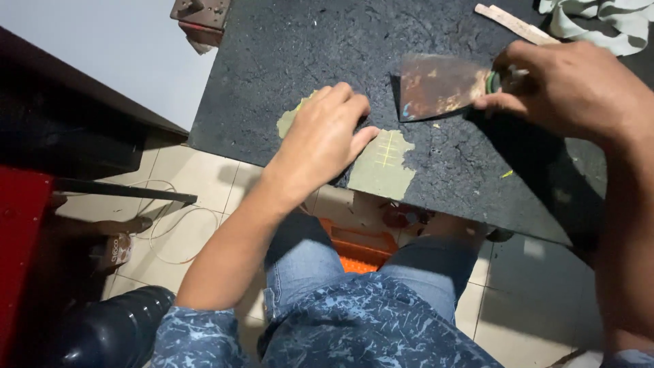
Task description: Using a metal scraper to remove dried ink or adhesive residue from a screen printing platen.
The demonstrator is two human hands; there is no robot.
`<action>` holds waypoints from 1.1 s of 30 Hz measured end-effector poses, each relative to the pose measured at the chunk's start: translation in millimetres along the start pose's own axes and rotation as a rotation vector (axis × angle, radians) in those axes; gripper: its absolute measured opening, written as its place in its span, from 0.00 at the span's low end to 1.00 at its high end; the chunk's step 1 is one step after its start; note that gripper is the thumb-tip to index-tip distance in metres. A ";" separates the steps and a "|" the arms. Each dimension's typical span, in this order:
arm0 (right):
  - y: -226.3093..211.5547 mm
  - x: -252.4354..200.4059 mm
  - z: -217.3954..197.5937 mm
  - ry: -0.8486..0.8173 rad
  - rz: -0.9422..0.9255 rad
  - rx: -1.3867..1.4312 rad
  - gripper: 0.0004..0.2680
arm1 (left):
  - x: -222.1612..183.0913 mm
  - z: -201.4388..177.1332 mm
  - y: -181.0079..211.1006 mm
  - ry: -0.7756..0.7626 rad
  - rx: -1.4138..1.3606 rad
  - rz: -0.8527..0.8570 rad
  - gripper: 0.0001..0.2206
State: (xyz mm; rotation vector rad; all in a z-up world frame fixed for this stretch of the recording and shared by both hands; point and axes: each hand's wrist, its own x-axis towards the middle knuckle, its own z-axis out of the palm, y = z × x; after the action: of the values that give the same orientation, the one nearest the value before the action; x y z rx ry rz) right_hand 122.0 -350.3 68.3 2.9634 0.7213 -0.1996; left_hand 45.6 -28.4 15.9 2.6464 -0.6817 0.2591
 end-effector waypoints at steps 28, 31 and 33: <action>-72.2 -26.1 -47.2 -0.384 0.009 -0.157 0.21 | 13.5 14.1 -16.1 -0.066 0.008 0.136 0.05; -71.7 -26.5 -47.0 -0.302 -0.153 -0.195 0.19 | 16.8 11.1 -15.9 -0.002 0.042 0.159 0.06; -74.0 -20.8 -44.8 -0.299 -0.056 -0.169 0.21 | 12.8 10.1 -12.5 -0.045 -0.016 0.140 0.07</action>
State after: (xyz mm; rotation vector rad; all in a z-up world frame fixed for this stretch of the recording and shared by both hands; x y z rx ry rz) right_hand 74.2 -289.2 111.7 2.6743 0.7400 -0.5437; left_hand 63.7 -28.0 6.2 2.6001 -0.8812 0.2332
